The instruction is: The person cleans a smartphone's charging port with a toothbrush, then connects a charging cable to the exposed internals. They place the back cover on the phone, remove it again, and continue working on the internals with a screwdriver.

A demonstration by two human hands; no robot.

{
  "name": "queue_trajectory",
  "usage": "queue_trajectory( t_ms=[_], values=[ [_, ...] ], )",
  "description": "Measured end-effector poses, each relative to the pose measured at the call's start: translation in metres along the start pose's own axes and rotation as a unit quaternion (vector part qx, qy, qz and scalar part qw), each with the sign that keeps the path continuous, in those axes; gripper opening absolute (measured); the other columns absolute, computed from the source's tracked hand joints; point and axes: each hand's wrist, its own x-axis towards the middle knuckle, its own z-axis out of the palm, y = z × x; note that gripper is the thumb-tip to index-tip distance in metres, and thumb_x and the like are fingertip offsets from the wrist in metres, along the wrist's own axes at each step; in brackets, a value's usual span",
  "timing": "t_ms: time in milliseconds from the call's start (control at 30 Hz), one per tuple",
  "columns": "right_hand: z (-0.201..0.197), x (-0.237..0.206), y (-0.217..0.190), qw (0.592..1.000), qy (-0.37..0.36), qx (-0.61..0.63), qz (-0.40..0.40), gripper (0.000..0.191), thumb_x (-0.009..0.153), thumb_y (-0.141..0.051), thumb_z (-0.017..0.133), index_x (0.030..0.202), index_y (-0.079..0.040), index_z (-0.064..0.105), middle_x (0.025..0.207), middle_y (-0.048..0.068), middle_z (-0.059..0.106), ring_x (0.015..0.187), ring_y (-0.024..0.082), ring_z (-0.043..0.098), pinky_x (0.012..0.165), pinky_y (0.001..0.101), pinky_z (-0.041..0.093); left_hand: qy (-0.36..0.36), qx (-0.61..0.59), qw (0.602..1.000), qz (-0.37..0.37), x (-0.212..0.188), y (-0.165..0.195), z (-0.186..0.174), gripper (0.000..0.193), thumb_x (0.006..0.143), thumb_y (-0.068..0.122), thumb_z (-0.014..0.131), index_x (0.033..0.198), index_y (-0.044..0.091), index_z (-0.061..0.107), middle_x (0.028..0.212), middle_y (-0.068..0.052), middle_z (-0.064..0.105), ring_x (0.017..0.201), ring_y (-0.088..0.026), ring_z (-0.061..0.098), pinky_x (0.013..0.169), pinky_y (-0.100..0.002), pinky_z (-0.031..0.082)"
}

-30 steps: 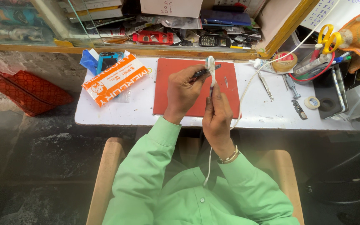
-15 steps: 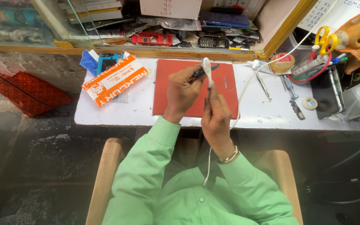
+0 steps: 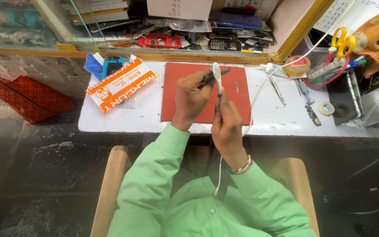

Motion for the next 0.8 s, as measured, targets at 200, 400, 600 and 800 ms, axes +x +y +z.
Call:
queue_trajectory(
  t_ms=[200,400,600,800],
  values=[
    [0.000,-0.001,0.006,1.000,-0.002,0.005,0.000,0.046,0.103,0.007,0.055,0.149,0.005,0.049,0.095,0.017,0.060,0.079,0.028,0.062,0.070,0.0370,0.050,-0.004,-0.004,1.000,0.000,-0.002,-0.002,0.000,0.021,0.091,0.000,0.076,0.112,0.001,0.074,0.095,-0.011,0.079,0.081,-0.015,0.078,0.069,-0.026,0.060],
    [-0.015,-0.005,0.011,0.992,-0.019,0.103,0.068,0.041,0.106,0.002,0.055,0.147,0.004,0.053,0.084,0.012,0.059,0.070,0.019,0.057,0.064,0.0321,0.048,-0.009,-0.023,1.000,0.001,-0.008,0.001,0.004,0.018,0.091,0.000,0.077,0.109,0.002,0.074,0.096,-0.010,0.079,0.084,-0.013,0.078,0.072,-0.025,0.062],
    [-0.027,-0.008,0.011,0.999,0.008,0.035,0.035,0.041,0.106,0.002,0.057,0.148,0.002,0.053,0.087,0.013,0.060,0.071,0.020,0.058,0.065,0.0339,0.048,-0.010,-0.003,1.000,-0.006,-0.007,0.001,0.005,0.018,0.090,-0.001,0.078,0.108,0.002,0.074,0.093,-0.010,0.079,0.079,-0.012,0.076,0.069,-0.025,0.060],
    [-0.023,-0.005,0.011,1.000,-0.009,-0.013,-0.002,0.050,0.102,0.006,0.058,0.152,0.001,0.049,0.091,0.016,0.060,0.075,0.027,0.061,0.069,0.0371,0.051,-0.007,-0.007,1.000,-0.006,-0.006,0.000,0.007,0.019,0.090,-0.002,0.076,0.108,0.002,0.074,0.093,-0.009,0.079,0.080,-0.012,0.077,0.069,-0.025,0.059]
  ],
)
